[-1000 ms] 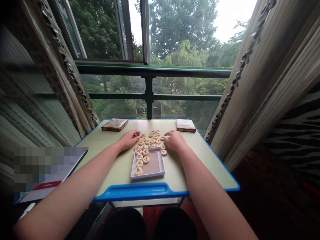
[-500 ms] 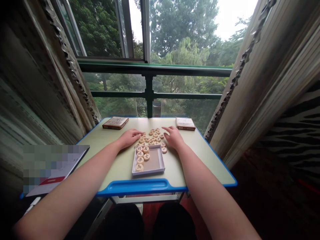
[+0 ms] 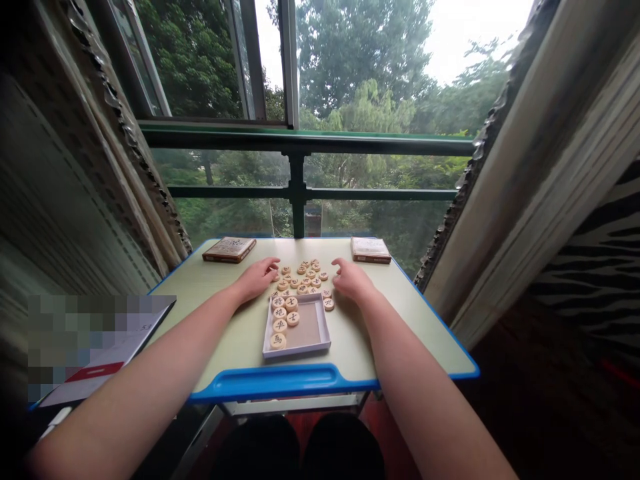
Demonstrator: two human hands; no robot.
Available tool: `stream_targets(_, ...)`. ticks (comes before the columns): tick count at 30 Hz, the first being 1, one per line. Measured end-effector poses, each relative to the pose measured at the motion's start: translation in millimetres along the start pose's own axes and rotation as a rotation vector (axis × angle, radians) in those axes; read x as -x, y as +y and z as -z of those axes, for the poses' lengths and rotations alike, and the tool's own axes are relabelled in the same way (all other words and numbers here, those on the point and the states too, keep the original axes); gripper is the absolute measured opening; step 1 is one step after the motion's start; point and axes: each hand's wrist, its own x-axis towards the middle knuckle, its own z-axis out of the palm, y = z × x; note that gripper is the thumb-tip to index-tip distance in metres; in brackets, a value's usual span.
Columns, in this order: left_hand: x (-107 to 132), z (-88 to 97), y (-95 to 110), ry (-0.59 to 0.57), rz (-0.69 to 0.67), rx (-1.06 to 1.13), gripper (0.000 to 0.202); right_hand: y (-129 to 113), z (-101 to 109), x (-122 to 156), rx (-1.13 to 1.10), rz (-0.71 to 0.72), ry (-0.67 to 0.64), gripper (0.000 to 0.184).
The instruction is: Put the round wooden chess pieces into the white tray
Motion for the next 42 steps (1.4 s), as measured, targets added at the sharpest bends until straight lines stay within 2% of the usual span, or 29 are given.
stream_targets(4, 1.0, 1.3, 0.5, -0.001, 0.03, -0.046, 0.031, 0.1, -0.4, -1.1, 0.0, 0.017, 0.015, 0.036)
stream_targets(11, 1.8, 3.2, 0.9, 0.014, -0.06, -0.064, 0.024, -2.3, 0.8, 1.1, -0.01, 0.11, -0.03, 0.029)
stream_targets(15, 2.0, 2.6, -0.5, 0.041, -0.046, -0.018, 0.028, -2.4, 3.2, 0.9, -0.029, 0.059, 0.015, 0.028)
stream_targets(19, 4.4, 4.2, 0.4, 0.014, -0.04, -0.062, 0.035, -3.0, 3.4, 0.5, 0.026, 0.001, -0.011, 0.023)
stream_targets(22, 4.6, 5.3, 1.5, 0.005, -0.051, -0.103, 0.03, -3.0, 2.0, -0.1, 0.057, 0.0, -0.021, 0.022)
stream_targets(31, 4.2, 4.5, 0.0, 0.015, -0.054, -0.12, 0.033, -2.0, 1.3, -0.3, 0.079, 0.026, -0.011, 0.026)
stream_targets(42, 3.6, 3.1, -0.7, 0.012, -0.045, -0.102, 0.033, -6.0, 5.2, 2.2, 0.075, 0.012, -0.09, 0.025)
